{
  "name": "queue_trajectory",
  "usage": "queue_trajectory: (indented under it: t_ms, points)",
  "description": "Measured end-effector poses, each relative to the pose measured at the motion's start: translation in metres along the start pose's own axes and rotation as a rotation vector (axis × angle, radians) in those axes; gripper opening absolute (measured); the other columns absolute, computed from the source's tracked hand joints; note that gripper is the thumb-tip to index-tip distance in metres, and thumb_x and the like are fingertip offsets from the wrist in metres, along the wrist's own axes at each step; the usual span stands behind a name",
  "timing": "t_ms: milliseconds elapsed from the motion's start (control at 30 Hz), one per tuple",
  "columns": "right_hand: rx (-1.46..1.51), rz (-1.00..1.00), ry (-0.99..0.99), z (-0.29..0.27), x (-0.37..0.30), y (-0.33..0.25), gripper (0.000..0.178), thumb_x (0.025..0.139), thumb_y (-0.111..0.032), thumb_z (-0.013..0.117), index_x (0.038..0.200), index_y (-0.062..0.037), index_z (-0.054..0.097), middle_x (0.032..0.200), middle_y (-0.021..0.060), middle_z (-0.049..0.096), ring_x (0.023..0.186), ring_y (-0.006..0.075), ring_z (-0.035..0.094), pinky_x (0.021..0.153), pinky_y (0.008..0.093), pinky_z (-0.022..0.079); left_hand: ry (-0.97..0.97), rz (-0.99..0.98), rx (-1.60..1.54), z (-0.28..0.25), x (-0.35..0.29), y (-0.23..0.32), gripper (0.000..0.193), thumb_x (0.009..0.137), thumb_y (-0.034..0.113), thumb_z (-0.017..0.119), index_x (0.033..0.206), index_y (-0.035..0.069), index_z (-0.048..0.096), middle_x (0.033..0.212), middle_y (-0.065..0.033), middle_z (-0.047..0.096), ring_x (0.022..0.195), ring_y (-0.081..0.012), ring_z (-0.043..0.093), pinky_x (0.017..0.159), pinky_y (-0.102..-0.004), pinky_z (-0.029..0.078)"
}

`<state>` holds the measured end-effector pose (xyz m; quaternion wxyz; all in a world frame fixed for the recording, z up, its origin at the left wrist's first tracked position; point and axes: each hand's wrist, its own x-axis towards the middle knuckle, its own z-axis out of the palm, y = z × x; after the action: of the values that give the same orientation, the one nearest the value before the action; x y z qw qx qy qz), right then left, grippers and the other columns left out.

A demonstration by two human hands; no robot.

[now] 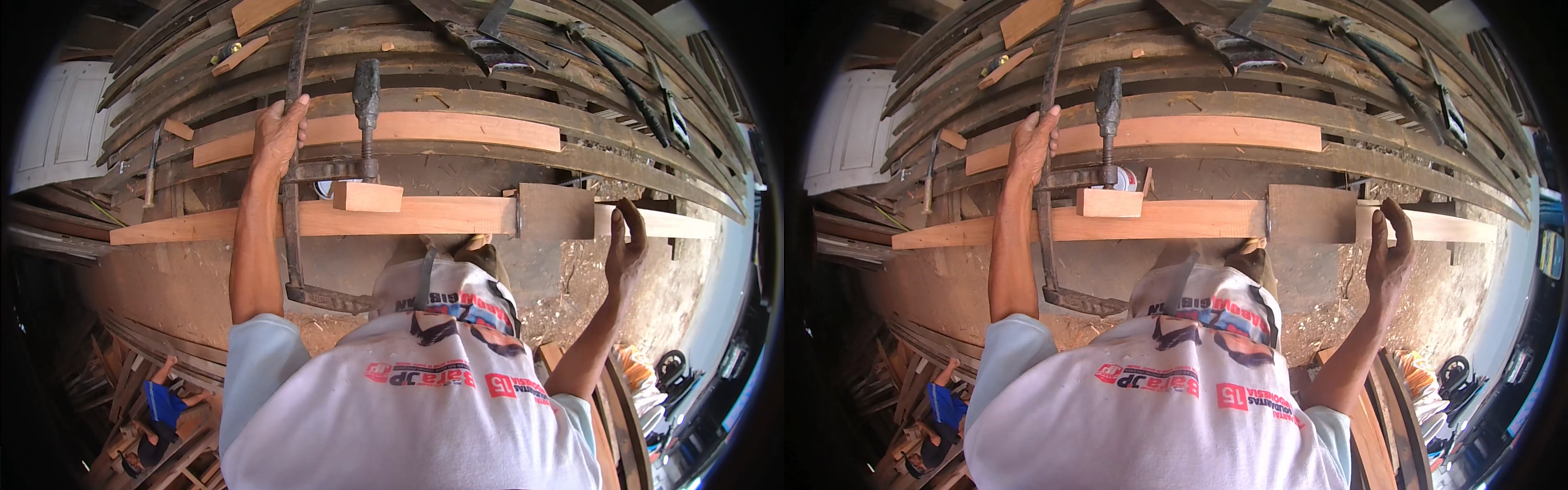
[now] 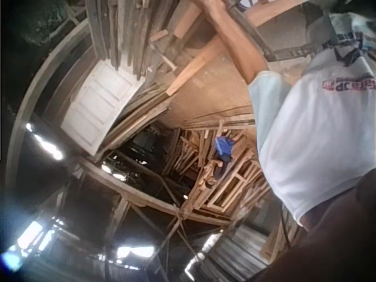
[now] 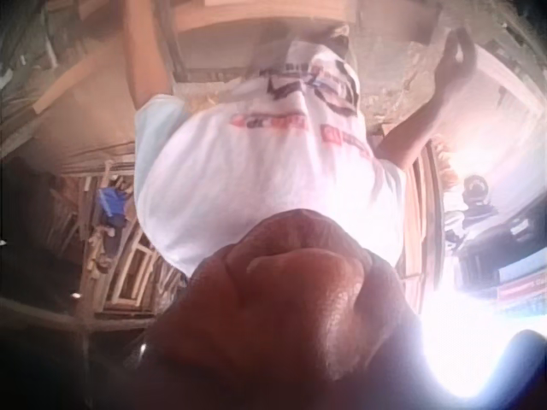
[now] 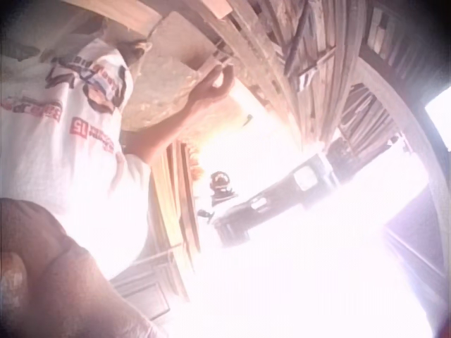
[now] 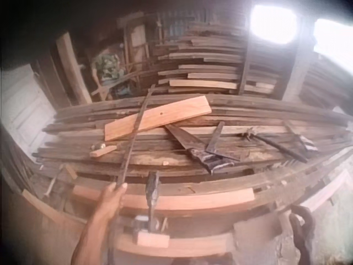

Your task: The person uses a bow saw to cut a long wooden plank resting on a curved wooden frame. They position the saw, make several cuts, and adjust the plank as needed.

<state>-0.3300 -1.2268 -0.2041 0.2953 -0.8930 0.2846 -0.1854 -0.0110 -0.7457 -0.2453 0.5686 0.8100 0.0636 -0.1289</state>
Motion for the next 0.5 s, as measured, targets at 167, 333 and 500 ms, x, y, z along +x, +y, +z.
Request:
queue_trajectory:
  t_ms: [167,333,500]
  points:
    - [-0.02,0.107,-0.059,0.002,-0.01,0.003,0.05,0.101,-0.041,0.068,0.131,-0.0011,0.068,0.128,0.0159,0.071,0.123,0.027,0.065,0.107,0.0397,0.048,0.004,-0.008,0.011,-0.006,-0.021,0.008,0.037,0.099,0.046,0.07,0.09,0.011,0.063,0.072,0.0028,0.055,0.059,-0.0063,0.051,0.052,-0.0229,0.042]
    - [0.016,0.061,-0.05,0.006,-0.011,-0.006,0.046,0.102,-0.038,0.067,0.131,-0.002,0.068,0.128,0.0145,0.072,0.123,0.0264,0.065,0.107,0.039,0.048,0.097,0.01,-0.044,-0.001,-0.05,0.016,0.04,0.099,0.045,0.071,0.091,0.007,0.063,0.07,0.0005,0.055,0.058,-0.0079,0.053,0.05,-0.0246,0.043]
    - [0.056,0.041,-0.026,0.003,-0.008,-0.015,0.045,0.102,-0.038,0.067,0.131,-0.0044,0.069,0.127,0.0126,0.072,0.123,0.0245,0.065,0.107,0.0387,0.047,0.209,0.168,-0.072,-0.007,-0.084,0.035,0.039,0.1,0.045,0.07,0.09,0.008,0.062,0.069,0.0004,0.054,0.058,-0.008,0.052,0.05,-0.0236,0.041]
